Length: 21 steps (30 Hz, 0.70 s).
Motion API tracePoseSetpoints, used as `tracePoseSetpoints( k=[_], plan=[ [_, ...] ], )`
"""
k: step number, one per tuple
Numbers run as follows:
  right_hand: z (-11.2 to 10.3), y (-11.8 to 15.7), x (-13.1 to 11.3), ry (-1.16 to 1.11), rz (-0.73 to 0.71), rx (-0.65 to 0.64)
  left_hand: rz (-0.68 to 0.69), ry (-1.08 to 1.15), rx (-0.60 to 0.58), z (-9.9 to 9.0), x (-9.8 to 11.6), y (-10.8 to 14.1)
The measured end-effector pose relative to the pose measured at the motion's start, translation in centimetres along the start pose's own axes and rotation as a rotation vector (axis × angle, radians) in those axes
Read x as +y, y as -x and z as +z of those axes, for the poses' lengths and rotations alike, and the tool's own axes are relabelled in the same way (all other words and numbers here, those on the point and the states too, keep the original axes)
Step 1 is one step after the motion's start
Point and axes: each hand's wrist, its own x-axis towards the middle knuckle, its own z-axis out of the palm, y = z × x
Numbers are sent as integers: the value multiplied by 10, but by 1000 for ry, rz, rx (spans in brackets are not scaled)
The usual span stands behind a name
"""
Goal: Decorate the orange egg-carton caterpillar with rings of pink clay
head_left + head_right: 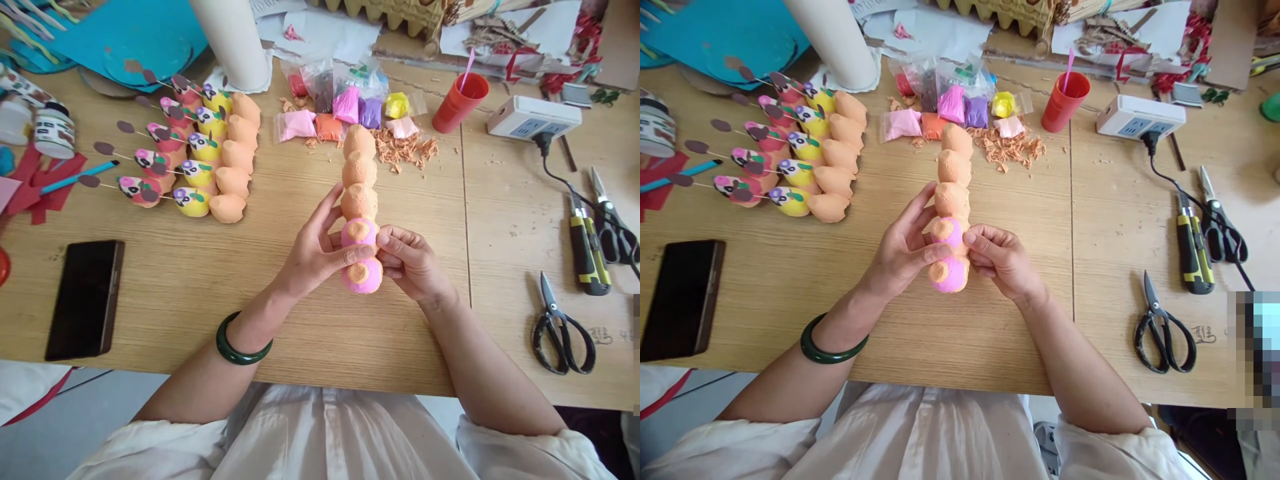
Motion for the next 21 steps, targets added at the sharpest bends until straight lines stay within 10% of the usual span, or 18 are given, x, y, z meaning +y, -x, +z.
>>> tracePoseSetpoints(
  k=[21],
  plan=[
    [-8, -2, 9, -33, -19, -61, 112, 31, -48, -6, 5, -2]
  ],
)
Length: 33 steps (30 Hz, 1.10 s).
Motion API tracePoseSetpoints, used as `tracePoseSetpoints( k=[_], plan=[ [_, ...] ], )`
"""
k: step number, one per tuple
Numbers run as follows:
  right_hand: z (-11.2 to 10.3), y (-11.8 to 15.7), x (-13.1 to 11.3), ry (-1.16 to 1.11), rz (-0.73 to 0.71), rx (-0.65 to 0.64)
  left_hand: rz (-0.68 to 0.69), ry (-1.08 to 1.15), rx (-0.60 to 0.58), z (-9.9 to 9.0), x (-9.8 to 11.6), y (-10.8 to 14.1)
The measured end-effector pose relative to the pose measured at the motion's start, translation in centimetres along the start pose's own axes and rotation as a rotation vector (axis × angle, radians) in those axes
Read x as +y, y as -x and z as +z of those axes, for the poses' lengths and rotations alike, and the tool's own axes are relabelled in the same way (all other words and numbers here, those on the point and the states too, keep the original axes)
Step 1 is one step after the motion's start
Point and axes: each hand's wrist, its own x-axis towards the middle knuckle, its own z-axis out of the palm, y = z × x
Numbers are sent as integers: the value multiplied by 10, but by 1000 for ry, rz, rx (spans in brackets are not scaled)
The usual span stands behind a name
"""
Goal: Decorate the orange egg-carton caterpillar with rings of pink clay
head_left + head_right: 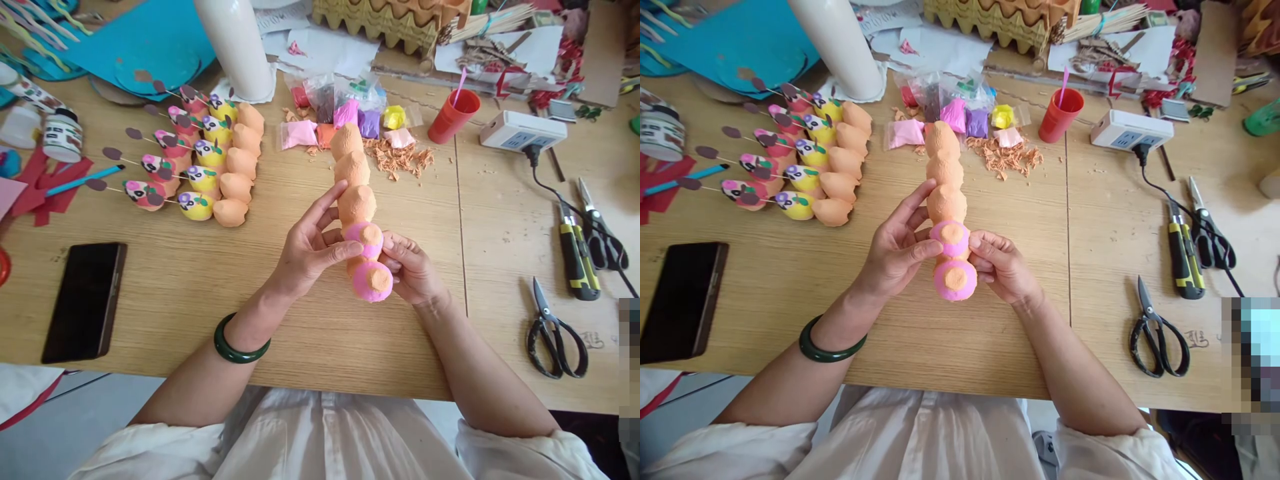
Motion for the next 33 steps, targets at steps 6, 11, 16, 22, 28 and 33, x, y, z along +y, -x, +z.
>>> tracePoseSetpoints(
  k=[6, 11, 16, 22, 28, 33],
  plan=[
    [-6, 1, 1, -18, -16, -87, -86, 117, -54, 3, 3, 2],
    [-14, 1, 0, 54, -8, -151, -118, 80, -73, 1, 6, 4],
    [-17, 0, 0, 91, -8, -221, -59, 50, -187, -1, 1, 6],
    [-21, -1, 3, 82, -15, -241, -35, 63, -201, -3, -1, 6],
    [-20, -2, 3, 98, -15, -232, -59, 89, -201, -1, 0, 6],
    [-17, -2, 0, 107, -33, -253, -122, 186, -220, -2, -2, 6]
  ],
)
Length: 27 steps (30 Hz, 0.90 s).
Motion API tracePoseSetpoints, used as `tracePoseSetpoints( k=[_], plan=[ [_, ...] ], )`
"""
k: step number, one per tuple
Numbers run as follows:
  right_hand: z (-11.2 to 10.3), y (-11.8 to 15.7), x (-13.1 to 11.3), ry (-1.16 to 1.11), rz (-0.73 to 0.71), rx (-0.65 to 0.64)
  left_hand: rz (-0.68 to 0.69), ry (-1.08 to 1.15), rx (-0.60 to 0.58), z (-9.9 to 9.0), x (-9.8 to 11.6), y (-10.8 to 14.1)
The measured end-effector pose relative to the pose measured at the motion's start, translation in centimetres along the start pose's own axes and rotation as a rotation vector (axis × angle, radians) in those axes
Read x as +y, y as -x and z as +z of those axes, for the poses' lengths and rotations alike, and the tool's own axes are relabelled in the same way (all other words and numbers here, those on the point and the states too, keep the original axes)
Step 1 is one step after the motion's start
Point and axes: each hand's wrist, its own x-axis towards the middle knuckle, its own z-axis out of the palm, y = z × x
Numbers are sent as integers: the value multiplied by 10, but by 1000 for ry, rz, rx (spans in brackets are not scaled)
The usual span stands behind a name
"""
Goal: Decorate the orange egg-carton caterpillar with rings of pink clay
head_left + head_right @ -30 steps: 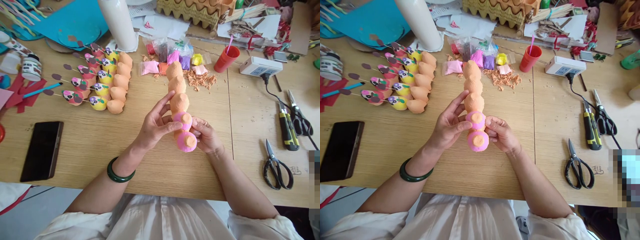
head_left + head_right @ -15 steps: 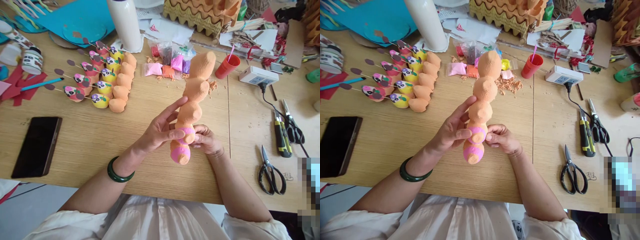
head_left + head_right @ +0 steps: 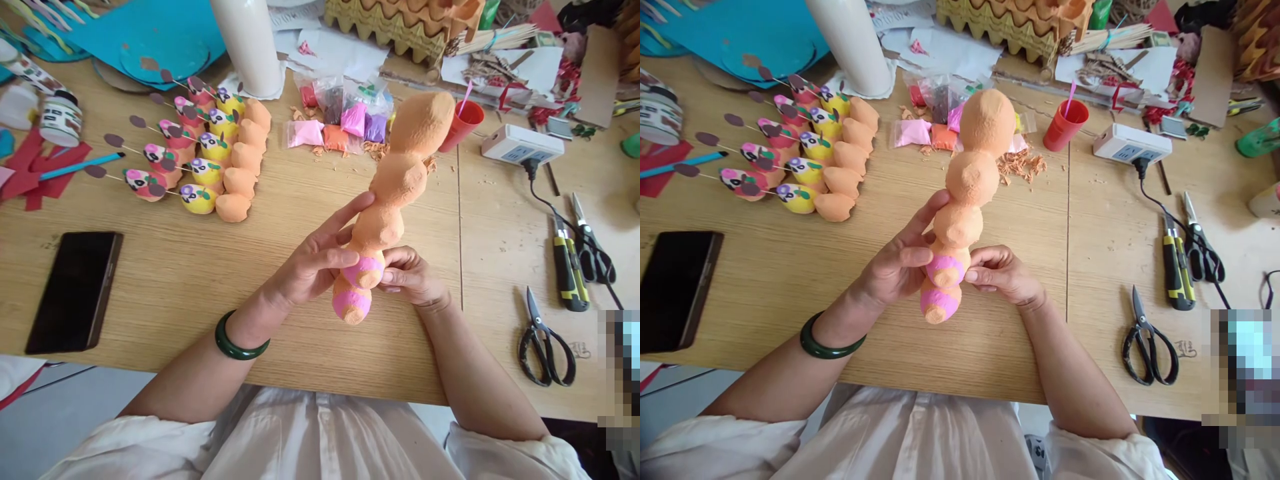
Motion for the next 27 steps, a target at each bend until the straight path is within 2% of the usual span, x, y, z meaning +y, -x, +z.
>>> tracePoseSetpoints(
  k=[10, 15, 20, 24, 27],
  plan=[
    [3, -1, -2, 45, 6, 25, 19, 80, 43, 5, 1, -4],
    [4, 1, -2, 96, 33, 46, -20, 51, 101, 6, 0, -4],
    [6, 1, -2, 128, 47, 59, 6, 12, 143, 12, -1, -6],
    [9, 1, -3, 174, 51, 69, -88, 8, 107, 13, -2, -7],
    [10, 1, -3, 187, 60, 56, -102, -113, 81, 10, -4, -8]
  ],
)
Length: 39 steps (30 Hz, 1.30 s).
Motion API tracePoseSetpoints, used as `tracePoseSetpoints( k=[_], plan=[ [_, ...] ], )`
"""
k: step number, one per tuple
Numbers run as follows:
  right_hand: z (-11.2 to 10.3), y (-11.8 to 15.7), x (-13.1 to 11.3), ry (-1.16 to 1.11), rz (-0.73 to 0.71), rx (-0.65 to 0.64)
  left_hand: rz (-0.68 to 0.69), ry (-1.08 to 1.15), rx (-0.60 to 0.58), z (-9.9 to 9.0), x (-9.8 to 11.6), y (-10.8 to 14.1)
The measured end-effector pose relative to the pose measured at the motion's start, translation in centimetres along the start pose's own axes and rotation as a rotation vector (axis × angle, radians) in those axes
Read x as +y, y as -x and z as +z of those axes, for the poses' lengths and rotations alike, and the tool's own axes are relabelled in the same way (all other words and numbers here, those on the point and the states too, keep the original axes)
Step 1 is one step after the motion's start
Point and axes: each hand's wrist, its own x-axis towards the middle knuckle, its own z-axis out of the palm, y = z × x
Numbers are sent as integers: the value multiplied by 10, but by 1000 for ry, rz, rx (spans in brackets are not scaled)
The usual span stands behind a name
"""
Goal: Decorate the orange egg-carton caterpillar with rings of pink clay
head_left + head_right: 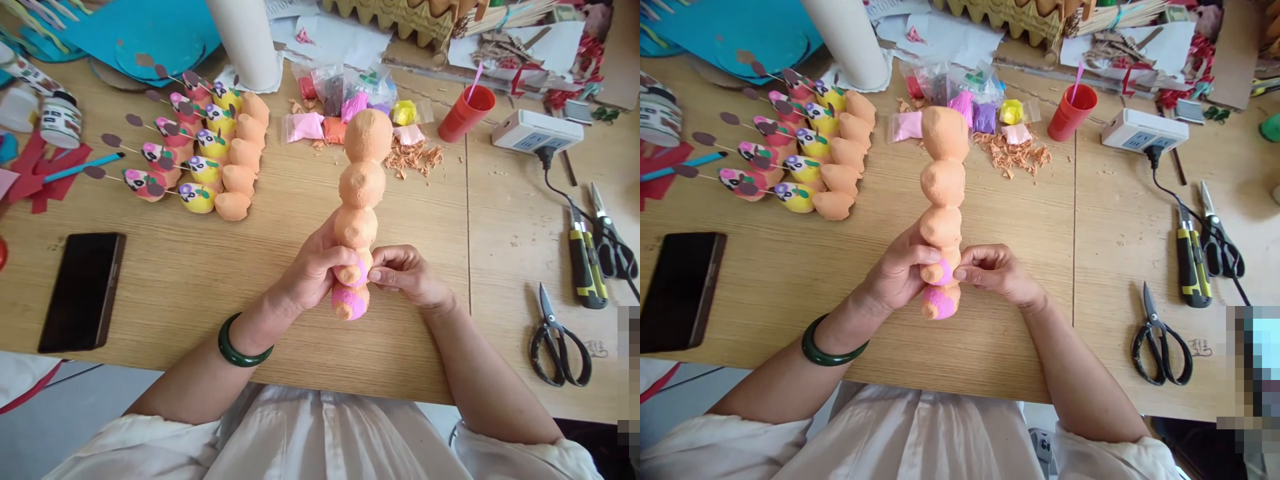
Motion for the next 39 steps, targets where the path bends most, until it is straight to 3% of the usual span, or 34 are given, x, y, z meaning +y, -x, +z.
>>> tracePoseSetpoints(
  k=[4, 9, 12, 16, 21, 25, 29, 33, 39],
  plan=[
    [-2, 0, 2, -55, 23, -1, 9, -105, 17, -2, -1, -1],
    [0, -2, -1, -78, 33, 16, 29, -16, -5, -3, 2, -1],
    [5, -3, -6, -116, 77, 97, 67, -44, 155, -8, 0, -5],
    [13, -6, -9, -87, 136, 248, 96, -255, 396, -19, -4, -13],
    [16, -5, -9, 44, 138, 301, 168, -558, 446, -32, -7, -13],
    [17, -4, -6, 169, 116, 339, 313, -866, 522, -47, -14, -12],
    [15, -5, -1, 371, 38, 497, 371, -995, 526, -56, -17, -12],
    [9, -6, 1, 337, -49, 694, 519, -1066, 578, -49, -12, -11],
    [10, -6, -4, 309, 11, 626, 600, -1026, 457, -36, -9, -9]
  ],
)
